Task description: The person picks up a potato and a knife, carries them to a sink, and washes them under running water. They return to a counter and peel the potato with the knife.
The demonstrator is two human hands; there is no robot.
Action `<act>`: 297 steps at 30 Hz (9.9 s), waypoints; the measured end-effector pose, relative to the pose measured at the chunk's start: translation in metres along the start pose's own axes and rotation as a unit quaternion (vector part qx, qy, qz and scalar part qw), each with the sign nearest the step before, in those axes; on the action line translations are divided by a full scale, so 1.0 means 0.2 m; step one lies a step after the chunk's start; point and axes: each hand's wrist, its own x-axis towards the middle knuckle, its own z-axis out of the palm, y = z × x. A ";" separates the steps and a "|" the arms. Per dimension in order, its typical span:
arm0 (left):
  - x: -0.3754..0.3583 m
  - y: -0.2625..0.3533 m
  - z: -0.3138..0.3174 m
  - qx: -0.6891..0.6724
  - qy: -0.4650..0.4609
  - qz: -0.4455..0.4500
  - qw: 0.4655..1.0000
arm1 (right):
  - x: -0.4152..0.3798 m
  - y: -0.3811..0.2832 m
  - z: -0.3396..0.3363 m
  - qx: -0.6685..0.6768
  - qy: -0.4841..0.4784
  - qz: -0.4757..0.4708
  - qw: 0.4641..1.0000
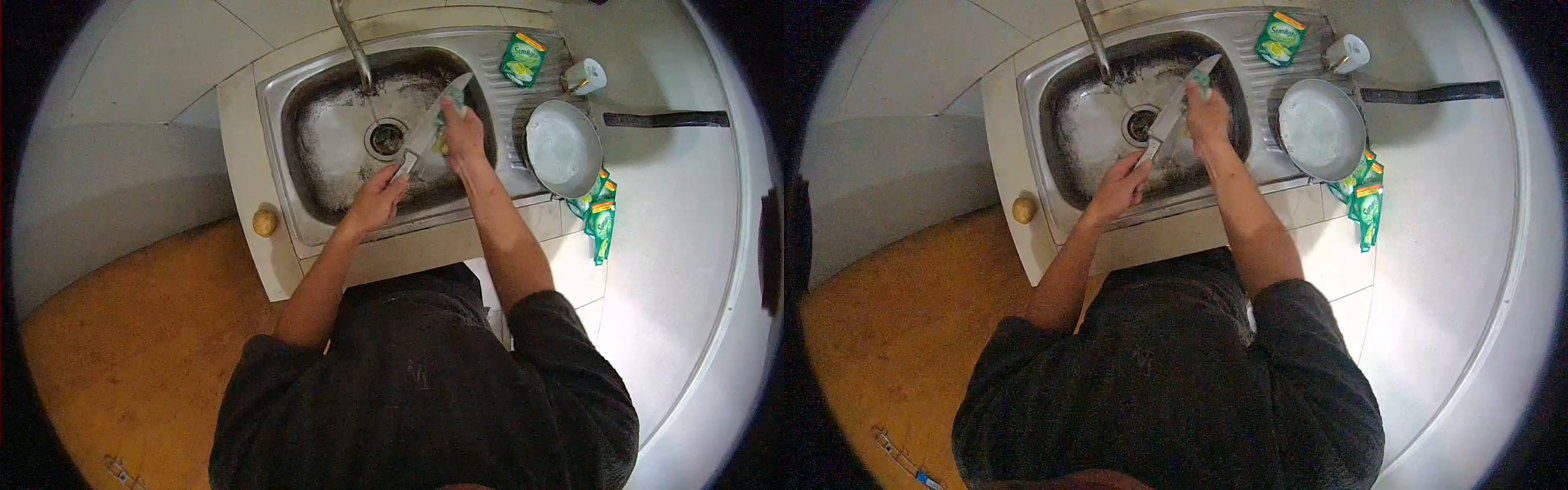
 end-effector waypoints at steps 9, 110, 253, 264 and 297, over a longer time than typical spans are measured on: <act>0.03 0.01 0.00 0.018 0.021 -0.006 1.000 | -0.12 -0.01 0.02 -0.002 -0.053 0.081 0.995; 0.06 0.00 -0.03 0.001 0.028 0.028 0.999 | -0.08 0.13 0.05 -0.078 -0.095 -0.059 0.991; 0.18 0.02 -0.47 0.263 0.214 0.130 0.932 | 0.35 0.09 0.37 -0.181 -0.032 -0.052 0.982; 0.10 0.06 -0.48 0.404 0.280 0.263 0.830 | 0.22 0.12 0.31 -0.017 -0.139 0.012 0.990; 0.65 0.21 -0.30 0.518 0.210 0.355 0.749 | 0.20 -0.30 -0.17 0.084 0.066 -0.140 0.984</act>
